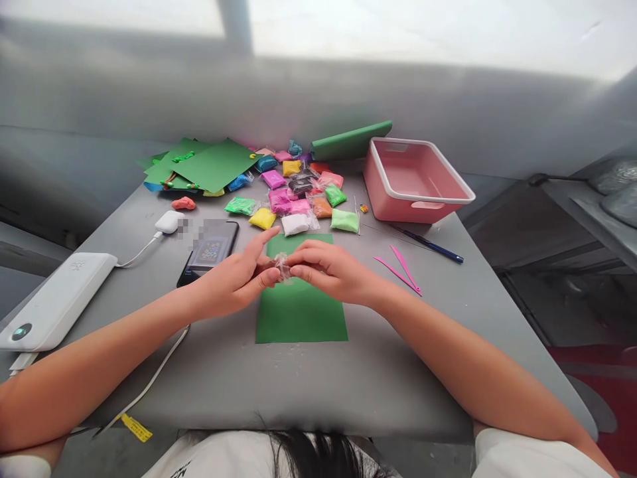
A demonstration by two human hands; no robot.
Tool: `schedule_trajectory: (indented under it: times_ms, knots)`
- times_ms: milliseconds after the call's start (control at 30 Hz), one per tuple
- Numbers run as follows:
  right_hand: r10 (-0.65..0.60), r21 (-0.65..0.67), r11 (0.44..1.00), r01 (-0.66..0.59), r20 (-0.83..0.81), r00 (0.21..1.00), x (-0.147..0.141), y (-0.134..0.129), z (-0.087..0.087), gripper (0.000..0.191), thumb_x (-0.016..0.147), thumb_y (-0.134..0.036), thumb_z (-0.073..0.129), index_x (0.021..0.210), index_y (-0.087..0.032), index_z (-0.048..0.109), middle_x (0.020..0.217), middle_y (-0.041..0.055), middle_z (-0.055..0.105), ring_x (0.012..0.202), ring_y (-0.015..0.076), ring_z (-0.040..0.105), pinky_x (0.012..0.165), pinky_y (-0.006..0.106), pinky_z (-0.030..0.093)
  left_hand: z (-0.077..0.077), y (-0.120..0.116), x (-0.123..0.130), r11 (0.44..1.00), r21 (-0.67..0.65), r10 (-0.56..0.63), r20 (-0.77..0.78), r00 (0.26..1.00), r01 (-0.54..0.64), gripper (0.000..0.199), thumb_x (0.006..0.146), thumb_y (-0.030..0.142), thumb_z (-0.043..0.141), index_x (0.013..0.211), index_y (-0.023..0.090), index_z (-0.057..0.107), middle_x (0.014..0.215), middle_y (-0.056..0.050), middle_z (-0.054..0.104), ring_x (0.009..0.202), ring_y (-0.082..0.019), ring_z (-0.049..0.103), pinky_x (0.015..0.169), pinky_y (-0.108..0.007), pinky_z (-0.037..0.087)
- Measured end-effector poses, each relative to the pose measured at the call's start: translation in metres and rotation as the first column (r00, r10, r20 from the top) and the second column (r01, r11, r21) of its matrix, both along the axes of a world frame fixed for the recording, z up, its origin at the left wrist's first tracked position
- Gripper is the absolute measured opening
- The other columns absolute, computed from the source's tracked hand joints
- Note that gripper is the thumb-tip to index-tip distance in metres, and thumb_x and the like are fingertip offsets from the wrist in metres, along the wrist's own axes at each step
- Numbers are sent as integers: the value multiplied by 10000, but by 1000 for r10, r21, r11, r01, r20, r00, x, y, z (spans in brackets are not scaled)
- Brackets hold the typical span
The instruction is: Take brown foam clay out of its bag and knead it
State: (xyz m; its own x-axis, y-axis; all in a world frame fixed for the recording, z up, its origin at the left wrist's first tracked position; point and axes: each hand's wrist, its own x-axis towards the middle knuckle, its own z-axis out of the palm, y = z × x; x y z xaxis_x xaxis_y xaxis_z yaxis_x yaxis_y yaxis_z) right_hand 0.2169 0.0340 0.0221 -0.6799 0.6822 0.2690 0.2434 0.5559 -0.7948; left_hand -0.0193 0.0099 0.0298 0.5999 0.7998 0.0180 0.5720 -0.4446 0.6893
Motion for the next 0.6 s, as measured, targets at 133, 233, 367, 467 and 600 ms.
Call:
schedule_trajectory:
  times_ms: [133, 233, 367, 467, 600]
  knots:
    - [29, -151, 988, -29, -5, 1000, 0, -1, -3, 226, 958, -326, 572, 1097, -190, 688, 985, 75, 627, 805, 154, 633, 689, 300, 550, -3, 2, -2, 995, -7, -95, -32, 995, 95, 507, 1021, 402, 372, 1457, 163, 276, 953, -73, 746, 811, -224, 705, 764, -342, 508]
    - [30, -181, 983, -24, 30, 999, -3, -3, -7, 230, 950, -358, 584, 1055, -183, 689, 974, 70, 632, 808, 155, 625, 711, 302, 542, -7, 2, -1, 986, 57, -154, -29, 988, 155, 410, 1024, 378, 353, 1380, 183, 296, 971, -81, 735, 776, -207, 685, 733, -332, 505]
    - [18, -100, 995, 1, 193, 981, -8, -9, -4, 230, 961, -396, 556, 970, -188, 654, 901, 50, 636, 763, 154, 584, 695, 304, 499, -12, 0, 3, 977, 127, -164, -44, 985, 169, 351, 1017, 344, 339, 1329, 193, 283, 893, -52, 704, 705, -188, 644, 671, -309, 483]
    - [52, -68, 997, -34, 280, 958, -13, -20, 0, 254, 1026, -375, 391, 924, -202, 547, 901, 54, 629, 788, 167, 571, 719, 327, 493, -15, -5, 6, 980, 166, -107, -54, 993, 114, 344, 1000, 298, 334, 1316, 181, 264, 815, -21, 659, 661, -175, 623, 649, -301, 478]
    - [79, -63, 996, -65, 251, 965, -21, -36, -1, 211, 1037, -295, 283, 893, -230, 423, 902, 48, 588, 784, 164, 546, 717, 333, 501, -15, -13, 11, 982, 188, -4, -32, 999, 10, 311, 996, 300, 335, 1285, 200, 275, 705, 45, 582, 564, -149, 570, 576, -264, 449]
